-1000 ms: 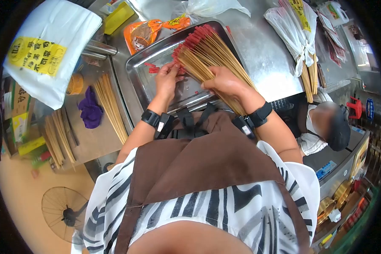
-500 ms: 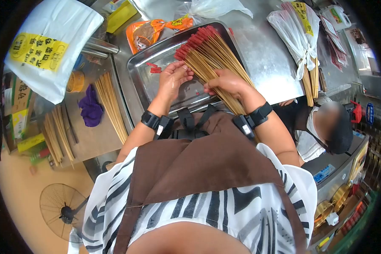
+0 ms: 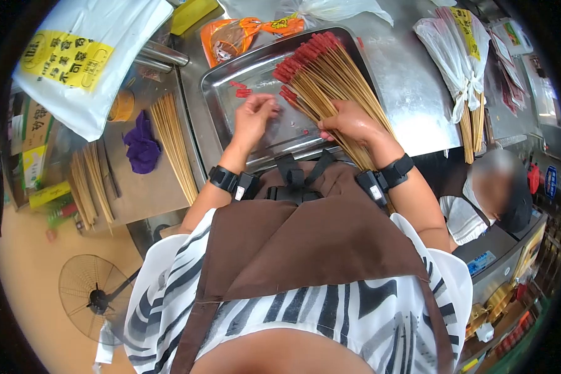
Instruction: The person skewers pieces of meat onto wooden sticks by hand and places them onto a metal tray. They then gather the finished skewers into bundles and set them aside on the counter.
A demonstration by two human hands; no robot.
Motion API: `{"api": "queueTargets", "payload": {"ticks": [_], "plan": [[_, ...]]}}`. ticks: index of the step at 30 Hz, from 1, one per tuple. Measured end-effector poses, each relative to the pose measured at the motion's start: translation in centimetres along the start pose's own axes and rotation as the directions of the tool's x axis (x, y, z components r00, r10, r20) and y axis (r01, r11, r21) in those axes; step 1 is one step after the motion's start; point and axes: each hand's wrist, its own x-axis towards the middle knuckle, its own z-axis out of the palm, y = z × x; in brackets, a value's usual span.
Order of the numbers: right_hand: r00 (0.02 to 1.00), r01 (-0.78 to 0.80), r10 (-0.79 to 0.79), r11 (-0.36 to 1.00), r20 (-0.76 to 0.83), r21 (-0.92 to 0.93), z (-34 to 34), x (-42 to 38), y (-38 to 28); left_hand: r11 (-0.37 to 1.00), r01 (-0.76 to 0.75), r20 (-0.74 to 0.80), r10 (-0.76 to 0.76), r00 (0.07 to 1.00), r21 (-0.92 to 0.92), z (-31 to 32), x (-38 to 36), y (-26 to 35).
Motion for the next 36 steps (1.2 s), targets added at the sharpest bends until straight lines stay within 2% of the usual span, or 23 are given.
{"api": "queueTargets", "payload": {"ticks": [1, 2, 3, 4, 8, 10, 14, 15, 16, 17, 18, 19, 20, 22, 26, 36], "plan": [[1.000, 0.005, -0.005, 1.000, -0.016, -0.013, 0.0, 0.0, 0.1, 0.892, -0.137, -0.100, 0.198, 0.975, 0.431, -1.0, 0.1, -0.3], [0.999, 0.010, -0.011, 1.000, -0.031, -0.028, 0.1, -0.1, 0.2, 0.893, -0.136, -0.099, 0.196, 0.976, 0.430, -2.0, 0.2, 0.0], [0.999, 0.008, -0.009, 1.000, -0.031, -0.027, 0.0, -0.1, 0.2, 0.673, -0.230, -0.063, 0.381, 0.923, 0.703, -3.0, 0.3, 0.5], [0.999, 0.009, -0.010, 0.999, -0.032, -0.046, 0.1, 0.0, 0.3, 0.364, -0.265, 0.033, 0.533, 0.845, 0.893, -3.6, 0.4, 0.8], [0.998, -0.025, 0.022, 0.998, -0.050, -0.063, 0.4, 0.0, 0.0, 0.353, -0.284, 0.080, 0.495, 0.865, 0.892, -4.6, 1.8, -0.3], [0.999, -0.011, 0.009, 0.999, -0.049, -0.041, 0.5, -0.3, -0.2, 0.314, -0.305, 0.155, 0.424, 0.892, 0.899, -4.4, 2.3, -0.5], [0.997, -0.008, 0.007, 1.000, -0.072, -0.003, 0.4, -0.3, 0.2, 0.274, -0.292, 0.181, 0.368, 0.912, 0.916, -3.4, 2.4, -0.2], [0.997, -0.005, 0.005, 1.000, -0.077, 0.000, 0.3, -0.2, 0.2, 0.672, -0.190, 0.049, 0.223, 0.974, 0.715, -3.1, 2.6, -0.1], [0.997, -0.003, 0.003, 1.000, -0.079, -0.004, 0.3, -0.2, 0.3, 0.927, -0.019, -0.010, 0.025, 1.000, 0.374, -2.7, 2.6, 0.1], [0.997, -0.003, 0.003, 1.000, -0.079, -0.009, 0.3, -0.2, 0.3, 0.927, -0.019, -0.008, 0.024, 1.000, 0.375, -2.3, 2.4, 0.3], [0.997, -0.005, 0.004, 1.000, -0.079, -0.010, 0.3, -0.1, 0.4, 0.997, 0.080, 0.009, -0.080, 0.997, -0.016, -1.9, 2.2, 0.5], [0.997, 0.000, -0.001, 1.000, -0.080, -0.007, 0.4, 0.0, 0.5, 0.899, 0.179, 0.065, -0.167, 0.984, -0.400, -1.6, 2.0, 0.6], [0.997, 0.005, -0.005, 1.000, -0.080, -0.005, 0.4, 0.1, 0.6, 0.899, 0.179, 0.064, -0.167, 0.984, -0.401, -1.3, 2.0, 0.6], [0.997, 0.012, -0.013, 1.000, -0.077, -0.020, 0.5, 0.0, 0.5, 0.743, 0.223, 0.129, -0.183, 0.975, -0.631, -0.8, 1.9, 0.5], [0.995, 0.019, -0.021, 1.000, -0.099, -0.024, 0.5, 0.2, 0.5, 0.701, 0.224, 0.090, -0.224, 0.971, -0.677, 0.6, 1.8, 0.7], [0.995, 0.005, -0.008, 0.999, -0.101, -0.035, 0.6, 0.2, 0.4, 0.759, 0.134, 0.019, -0.158, 0.987, -0.637, 1.8, 1.2, 1.2]]}}
